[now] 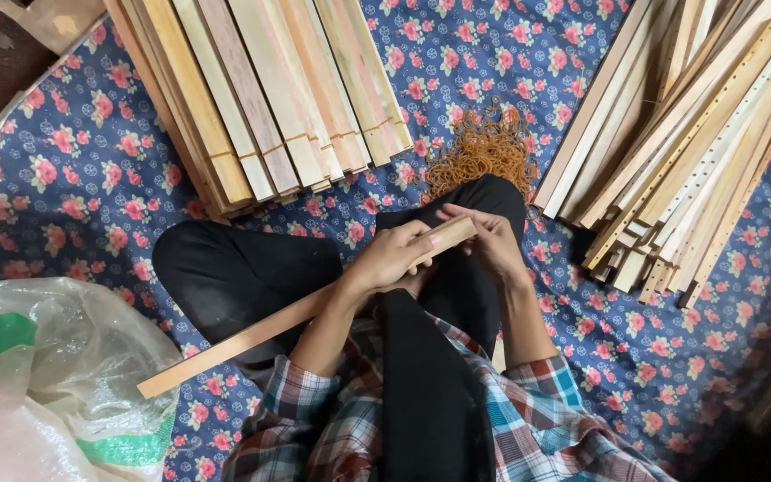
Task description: The person sits on a floor mat and sorts long thin wooden slats, picking them up one at a time, aligning them by hand, and adding them to a growing stack beside a pile of similar slats. They occasionally turn a slat over or reposition it before placing it on the stack.
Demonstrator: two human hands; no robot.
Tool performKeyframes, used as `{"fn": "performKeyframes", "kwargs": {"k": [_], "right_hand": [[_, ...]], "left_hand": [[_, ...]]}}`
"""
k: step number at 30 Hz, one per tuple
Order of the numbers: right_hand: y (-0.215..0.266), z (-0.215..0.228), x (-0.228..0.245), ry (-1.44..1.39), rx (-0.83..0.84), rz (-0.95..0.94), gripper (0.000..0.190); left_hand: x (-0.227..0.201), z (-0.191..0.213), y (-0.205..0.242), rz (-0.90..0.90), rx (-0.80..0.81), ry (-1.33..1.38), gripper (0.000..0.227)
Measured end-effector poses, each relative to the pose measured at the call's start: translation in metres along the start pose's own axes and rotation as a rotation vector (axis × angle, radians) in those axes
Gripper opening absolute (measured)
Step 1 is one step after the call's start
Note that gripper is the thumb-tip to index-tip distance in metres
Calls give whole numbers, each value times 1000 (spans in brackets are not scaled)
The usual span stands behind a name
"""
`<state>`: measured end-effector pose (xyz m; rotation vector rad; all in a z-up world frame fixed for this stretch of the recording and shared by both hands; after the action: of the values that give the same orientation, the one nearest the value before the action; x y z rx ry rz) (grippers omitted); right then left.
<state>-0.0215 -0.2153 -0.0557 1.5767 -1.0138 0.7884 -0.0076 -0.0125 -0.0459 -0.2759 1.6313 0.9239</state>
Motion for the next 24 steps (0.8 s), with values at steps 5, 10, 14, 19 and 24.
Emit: {"fn": "performKeyframes", "kwargs": {"k": [5, 10, 14, 19, 24], "right_hand": [[-10, 17, 0, -35, -50, 117, 34], [-17, 50, 5, -38, 77, 233, 42], [-14, 23, 24, 98, 335, 138, 64], [-15, -2, 12, 179, 452, 56, 55], [-1, -10, -35, -54, 329, 228, 63]], "left_hand": [[1, 2, 1, -3, -28, 27, 38], [-7, 4, 7, -37, -9, 39, 43], [-7, -2, 7, -11, 22, 38, 43], [17, -5, -3, 4, 27, 139, 46], [19, 9, -8, -59, 31, 350, 62]]}}
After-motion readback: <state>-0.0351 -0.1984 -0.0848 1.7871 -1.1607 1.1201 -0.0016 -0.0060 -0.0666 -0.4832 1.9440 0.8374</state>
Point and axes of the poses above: each hand's wrist, its own y-axis away from the middle knuckle, its own z-axis out of the back of the hand, x = y × z, the point moved 3 cm from there along -y, towards the middle knuckle, and after that the axes turned 7 degrees about x, right-handed, at the moved point
